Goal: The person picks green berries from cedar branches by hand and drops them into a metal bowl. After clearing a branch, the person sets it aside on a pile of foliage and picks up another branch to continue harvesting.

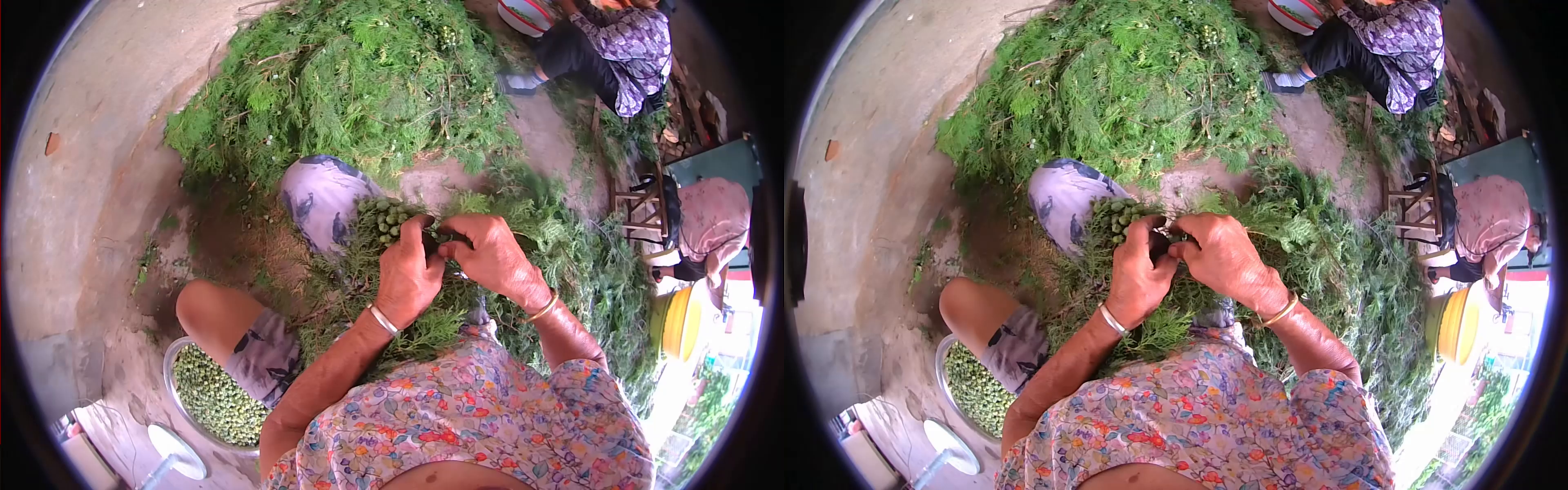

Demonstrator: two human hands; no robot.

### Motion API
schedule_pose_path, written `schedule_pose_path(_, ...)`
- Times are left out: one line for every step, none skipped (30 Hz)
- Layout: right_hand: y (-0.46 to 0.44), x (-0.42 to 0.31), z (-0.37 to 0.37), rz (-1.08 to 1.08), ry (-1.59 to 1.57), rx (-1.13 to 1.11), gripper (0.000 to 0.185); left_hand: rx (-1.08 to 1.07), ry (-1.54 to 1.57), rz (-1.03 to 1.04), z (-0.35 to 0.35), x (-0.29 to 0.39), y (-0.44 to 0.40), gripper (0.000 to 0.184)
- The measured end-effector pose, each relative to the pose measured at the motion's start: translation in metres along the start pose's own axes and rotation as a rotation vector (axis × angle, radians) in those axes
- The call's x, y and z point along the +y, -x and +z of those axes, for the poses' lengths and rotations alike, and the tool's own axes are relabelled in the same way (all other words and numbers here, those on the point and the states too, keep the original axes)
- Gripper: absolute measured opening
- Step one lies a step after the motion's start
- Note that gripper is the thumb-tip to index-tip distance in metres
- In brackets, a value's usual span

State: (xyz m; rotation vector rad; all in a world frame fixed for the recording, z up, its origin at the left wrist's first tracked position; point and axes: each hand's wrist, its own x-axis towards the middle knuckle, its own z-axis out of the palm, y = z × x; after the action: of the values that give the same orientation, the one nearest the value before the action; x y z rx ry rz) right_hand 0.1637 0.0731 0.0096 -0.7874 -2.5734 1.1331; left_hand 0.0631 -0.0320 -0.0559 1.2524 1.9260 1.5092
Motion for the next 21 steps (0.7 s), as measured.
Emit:
schedule_pose_path(-0.001, 0.003, 0.002, -0.017, 0.044, 0.009, 0.016, -0.015, 0.002, -0.01, -0.001, 0.001, 0.0, 0.044)
schedule_pose_path(-0.002, 0.006, 0.004, -0.033, 0.086, 0.018, 0.015, -0.031, 0.004, -0.022, -0.002, 0.001, 0.0, 0.044)
schedule_pose_path(-0.002, 0.012, 0.009, -0.033, 0.084, 0.017, 0.015, -0.031, 0.002, -0.023, -0.002, 0.0, 0.001, 0.044)
schedule_pose_path(-0.002, 0.019, 0.014, -0.058, 0.074, 0.096, 0.015, -0.026, 0.02, -0.002, -0.002, -0.001, 0.001, 0.044)
schedule_pose_path(-0.002, 0.023, 0.016, -0.083, 0.066, 0.176, 0.018, -0.022, 0.04, 0.021, -0.001, -0.001, 0.001, 0.044)
schedule_pose_path(-0.003, 0.02, 0.009, -0.08, 0.066, 0.176, 0.018, -0.024, 0.041, 0.02, -0.001, -0.001, 0.001, 0.044)
schedule_pose_path(-0.004, 0.013, -0.003, 0.215, -0.356, 0.139, 0.02, -0.024, 0.028, 0.021, -0.002, 0.0, 0.001, 0.045)
schedule_pose_path(-0.006, 0.009, -0.014, 0.51, -0.776, 0.094, 0.023, -0.022, 0.015, 0.021, -0.002, 0.001, 0.001, 0.046)
schedule_pose_path(-0.008, 0.01, -0.021, 0.453, -1.021, 0.16, 0.025, -0.023, 0.015, 0.02, -0.003, 0.0, 0.001, 0.046)
schedule_pose_path(-0.01, 0.008, -0.025, 0.472, -1.077, 0.212, 0.023, -0.016, 0.026, 0.025, -0.003, -0.001, 0.002, 0.047)
schedule_pose_path(-0.012, 0.006, -0.031, 0.489, -1.132, 0.269, 0.022, -0.012, 0.038, 0.033, -0.002, -0.001, 0.002, 0.049)
schedule_pose_path(-0.012, 0.0, -0.037, 0.5, -1.069, 0.231, 0.015, -0.019, 0.042, 0.036, -0.002, -0.001, 0.002, 0.049)
schedule_pose_path(-0.012, 0.002, -0.039, 0.5, -1.068, 0.24, 0.015, -0.011, 0.046, 0.037, -0.002, -0.001, 0.002, 0.049)
schedule_pose_path(-0.011, 0.006, -0.04, 0.491, -0.98, 0.186, 0.015, -0.002, 0.049, 0.038, -0.002, -0.001, 0.003, 0.049)
schedule_pose_path(-0.009, 0.01, -0.042, 0.482, -0.891, 0.132, 0.017, -0.005, 0.05, 0.041, -0.002, -0.001, 0.004, 0.049)
schedule_pose_path(-0.007, 0.016, -0.041, 0.483, -0.804, 0.145, 0.018, -0.004, 0.09, 0.017, -0.001, -0.003, 0.005, 0.051)
schedule_pose_path(-0.005, 0.019, -0.041, 0.484, -0.803, 0.149, 0.018, -0.003, 0.13, -0.008, -0.001, -0.003, 0.006, 0.053)
schedule_pose_path(-0.002, 0.021, -0.041, 0.49, -0.67, 0.14, 0.018, -0.006, 0.132, -0.008, 0.0, -0.003, 0.006, 0.053)
schedule_pose_path(0.0, 0.021, -0.04, 0.495, -0.537, 0.129, 0.018, 0.022, 0.124, 0.011, 0.0, -0.001, 0.006, 0.05)
schedule_pose_path(0.001, 0.015, -0.035, 0.506, -0.496, 0.156, 0.02, 0.049, 0.116, 0.03, 0.0, -0.001, 0.006, 0.048)
schedule_pose_path(0.003, 0.019, -0.034, 0.509, -0.497, 0.158, 0.02, 0.045, 0.116, 0.03, 0.0, -0.001, 0.007, 0.048)
